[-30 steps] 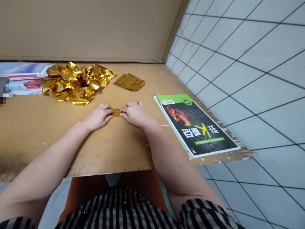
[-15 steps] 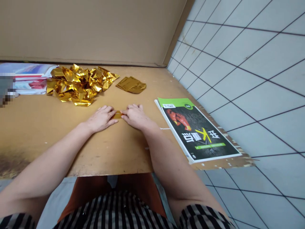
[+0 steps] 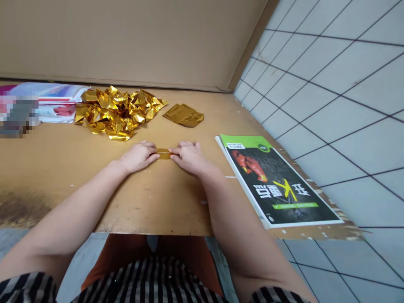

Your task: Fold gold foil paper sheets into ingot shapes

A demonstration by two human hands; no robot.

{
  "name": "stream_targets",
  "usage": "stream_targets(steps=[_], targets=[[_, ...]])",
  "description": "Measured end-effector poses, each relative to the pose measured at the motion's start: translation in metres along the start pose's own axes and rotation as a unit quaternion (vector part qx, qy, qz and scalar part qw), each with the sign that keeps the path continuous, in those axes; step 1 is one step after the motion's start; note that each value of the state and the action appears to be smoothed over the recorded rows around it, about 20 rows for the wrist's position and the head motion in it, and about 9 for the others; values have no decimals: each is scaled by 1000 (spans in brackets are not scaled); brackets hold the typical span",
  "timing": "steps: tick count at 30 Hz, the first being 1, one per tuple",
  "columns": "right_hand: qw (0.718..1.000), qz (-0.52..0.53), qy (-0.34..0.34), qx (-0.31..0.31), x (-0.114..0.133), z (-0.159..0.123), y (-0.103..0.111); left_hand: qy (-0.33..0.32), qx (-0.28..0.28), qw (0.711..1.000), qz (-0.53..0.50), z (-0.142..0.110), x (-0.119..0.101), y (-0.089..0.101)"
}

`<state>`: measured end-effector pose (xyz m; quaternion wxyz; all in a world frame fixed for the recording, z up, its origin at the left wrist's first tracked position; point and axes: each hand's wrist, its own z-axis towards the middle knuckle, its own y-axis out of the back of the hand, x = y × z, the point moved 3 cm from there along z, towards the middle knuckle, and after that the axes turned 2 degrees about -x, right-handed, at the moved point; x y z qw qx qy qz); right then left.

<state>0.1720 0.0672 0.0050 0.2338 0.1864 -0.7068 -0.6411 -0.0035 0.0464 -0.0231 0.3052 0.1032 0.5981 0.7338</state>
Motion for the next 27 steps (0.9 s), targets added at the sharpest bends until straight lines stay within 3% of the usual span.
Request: stream_targets(steps=[17,22,27], targets=[[1000,29,12,1,-6,2,-3,27,-30,998,-44,-5,23,6],[998,52,10,-20,-6,3,-3,43,-53,997,-46,-4,26,4],[994,90,-34,-57,-6,11,-11,88,-75,992,-57,-2,30,-1]])
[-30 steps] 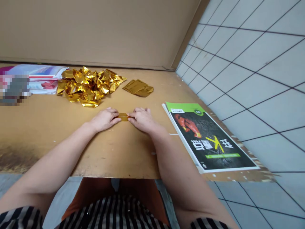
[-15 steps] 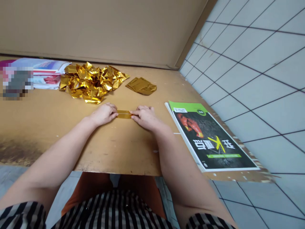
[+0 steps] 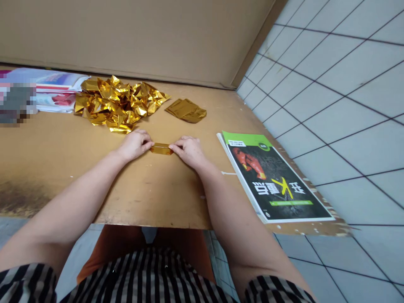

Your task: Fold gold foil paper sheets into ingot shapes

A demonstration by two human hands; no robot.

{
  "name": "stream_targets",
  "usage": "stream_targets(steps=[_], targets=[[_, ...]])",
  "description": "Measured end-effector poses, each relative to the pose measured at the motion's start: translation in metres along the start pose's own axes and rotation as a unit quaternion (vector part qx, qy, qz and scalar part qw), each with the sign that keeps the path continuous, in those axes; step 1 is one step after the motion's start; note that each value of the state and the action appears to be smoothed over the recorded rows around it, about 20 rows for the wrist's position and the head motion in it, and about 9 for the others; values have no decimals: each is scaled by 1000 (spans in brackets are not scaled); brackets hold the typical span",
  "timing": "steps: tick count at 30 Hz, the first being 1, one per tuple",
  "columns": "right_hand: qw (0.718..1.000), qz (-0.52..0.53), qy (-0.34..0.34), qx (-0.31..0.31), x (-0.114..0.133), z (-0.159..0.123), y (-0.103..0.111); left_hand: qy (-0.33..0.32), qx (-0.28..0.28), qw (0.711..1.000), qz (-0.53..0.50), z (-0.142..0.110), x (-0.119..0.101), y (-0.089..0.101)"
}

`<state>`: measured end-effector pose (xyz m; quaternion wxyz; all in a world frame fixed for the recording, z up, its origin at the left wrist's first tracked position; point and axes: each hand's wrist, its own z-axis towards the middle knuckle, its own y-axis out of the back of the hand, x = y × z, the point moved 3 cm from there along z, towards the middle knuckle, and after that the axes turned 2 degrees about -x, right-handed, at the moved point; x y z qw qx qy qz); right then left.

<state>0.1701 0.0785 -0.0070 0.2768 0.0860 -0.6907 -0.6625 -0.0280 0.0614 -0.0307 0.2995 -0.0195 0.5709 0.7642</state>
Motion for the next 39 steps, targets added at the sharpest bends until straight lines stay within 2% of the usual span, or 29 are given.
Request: stream_targets(steps=[8,15,23,30,36,39], targets=[[994,67,-63,-53,-7,6,-8,51,-17,998,-18,1,3,-4],[994,57,-84,-37,-10,6,-6,66,-15,998,-17,2,6,-1],[996,40,-73,-13,-7,4,-2,112,23,993,-23,3,-2,6],[991,113,-64,-20,-5,1,-1,130,29,986,-100,0,-1,8],[982,178,-49,-50,-5,1,-1,201,61,957,-200,-3,1,11],[980,180,-22,-78,-5,0,1,199,96,943,-249,-3,-2,15]])
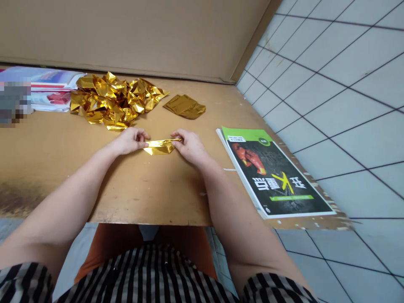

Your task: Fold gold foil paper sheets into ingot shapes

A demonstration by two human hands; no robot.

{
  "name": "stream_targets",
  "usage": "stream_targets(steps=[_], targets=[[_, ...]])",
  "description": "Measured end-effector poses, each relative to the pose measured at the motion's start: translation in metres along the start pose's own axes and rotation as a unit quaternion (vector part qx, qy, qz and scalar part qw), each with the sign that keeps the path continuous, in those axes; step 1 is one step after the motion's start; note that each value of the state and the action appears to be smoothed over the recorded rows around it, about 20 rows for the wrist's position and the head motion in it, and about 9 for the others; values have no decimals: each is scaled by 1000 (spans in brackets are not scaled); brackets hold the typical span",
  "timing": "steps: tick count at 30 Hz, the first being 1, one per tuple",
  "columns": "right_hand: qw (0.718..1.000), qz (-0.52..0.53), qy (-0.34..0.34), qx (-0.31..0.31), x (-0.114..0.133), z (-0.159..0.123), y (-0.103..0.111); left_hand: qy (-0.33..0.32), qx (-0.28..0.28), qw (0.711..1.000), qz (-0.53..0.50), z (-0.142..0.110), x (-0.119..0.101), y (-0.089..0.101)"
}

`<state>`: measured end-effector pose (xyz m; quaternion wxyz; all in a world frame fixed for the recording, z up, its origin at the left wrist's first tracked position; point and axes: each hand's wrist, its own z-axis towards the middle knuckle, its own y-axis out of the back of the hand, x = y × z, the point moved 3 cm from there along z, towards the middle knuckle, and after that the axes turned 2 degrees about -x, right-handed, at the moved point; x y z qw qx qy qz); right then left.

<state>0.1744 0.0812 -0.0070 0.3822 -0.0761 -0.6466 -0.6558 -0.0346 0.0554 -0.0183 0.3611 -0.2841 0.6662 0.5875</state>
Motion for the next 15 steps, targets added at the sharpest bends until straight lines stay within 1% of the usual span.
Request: stream_targets(steps=[2,3,4,5,7,9,10,11,13,15], targets=[[999,-17,26,-13,1,0,2,-9,36,999,-9,-1,-2,1],[999,-29,39,-18,1,0,3,-17,46,999,-8,-2,-2,1],[998,-41,51,-25,2,0,4,-26,43,999,0,-2,-2,2],[996,-53,64,-34,2,0,5,-38,23,999,15,-2,-2,3],[991,-77,87,-62,2,0,6,-84,-57,993,68,-2,-5,5],[984,-101,111,-94,2,-1,7,-156,-148,966,144,-4,-9,8],[980,-114,121,-104,2,-1,7,-195,-180,947,183,-5,-11,8],[977,-127,129,-109,2,-1,6,-230,-198,927,219,-6,-12,7],[973,-155,138,-99,2,-1,3,-278,-204,895,283,-7,-13,3],[972,-179,140,-66,3,-1,0,-300,-189,875,330,-6,-11,0]])
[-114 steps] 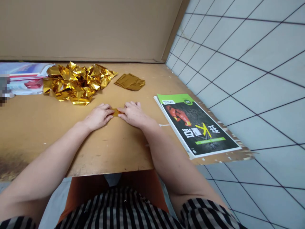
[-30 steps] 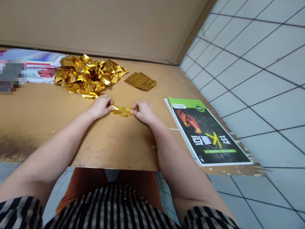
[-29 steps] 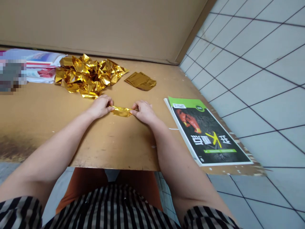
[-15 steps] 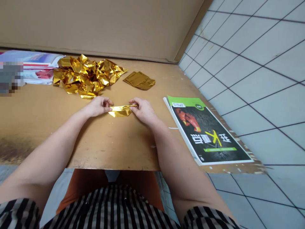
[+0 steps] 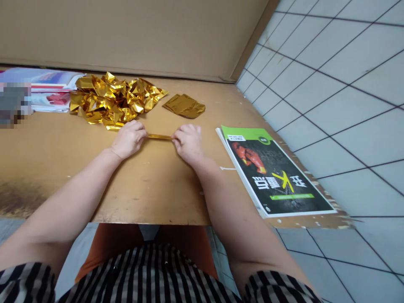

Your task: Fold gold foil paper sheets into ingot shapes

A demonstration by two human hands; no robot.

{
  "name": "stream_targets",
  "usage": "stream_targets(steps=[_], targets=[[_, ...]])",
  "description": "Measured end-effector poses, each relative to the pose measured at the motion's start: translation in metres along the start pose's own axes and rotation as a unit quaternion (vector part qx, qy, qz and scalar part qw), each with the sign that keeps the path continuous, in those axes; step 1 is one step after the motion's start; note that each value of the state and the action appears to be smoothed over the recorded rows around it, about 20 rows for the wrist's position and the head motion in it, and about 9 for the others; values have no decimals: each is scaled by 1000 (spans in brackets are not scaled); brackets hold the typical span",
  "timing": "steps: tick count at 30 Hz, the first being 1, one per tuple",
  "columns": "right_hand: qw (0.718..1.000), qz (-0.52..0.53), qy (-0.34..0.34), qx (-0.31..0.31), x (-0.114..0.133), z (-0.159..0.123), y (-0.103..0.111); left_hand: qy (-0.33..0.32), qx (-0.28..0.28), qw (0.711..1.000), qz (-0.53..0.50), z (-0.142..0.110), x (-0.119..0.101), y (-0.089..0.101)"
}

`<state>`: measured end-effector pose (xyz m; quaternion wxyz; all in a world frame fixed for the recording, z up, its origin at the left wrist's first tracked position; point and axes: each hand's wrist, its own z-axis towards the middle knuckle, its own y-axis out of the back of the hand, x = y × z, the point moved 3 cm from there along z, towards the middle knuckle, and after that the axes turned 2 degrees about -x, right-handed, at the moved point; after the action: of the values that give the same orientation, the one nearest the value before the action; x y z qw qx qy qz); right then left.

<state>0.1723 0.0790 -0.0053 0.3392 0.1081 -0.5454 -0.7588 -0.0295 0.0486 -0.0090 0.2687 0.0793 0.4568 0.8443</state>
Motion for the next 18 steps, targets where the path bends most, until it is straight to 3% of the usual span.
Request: stream_targets(steps=[7,15,18], targets=[[989,-22,20,142,9,-1,-1,-33,105,994,-6,-3,1,-8],[982,-30,25,185,10,-4,8,-3,216,972,-92,-3,0,4],[985,-25,8,172,15,-4,8,52,199,975,-81,-1,-4,1]])
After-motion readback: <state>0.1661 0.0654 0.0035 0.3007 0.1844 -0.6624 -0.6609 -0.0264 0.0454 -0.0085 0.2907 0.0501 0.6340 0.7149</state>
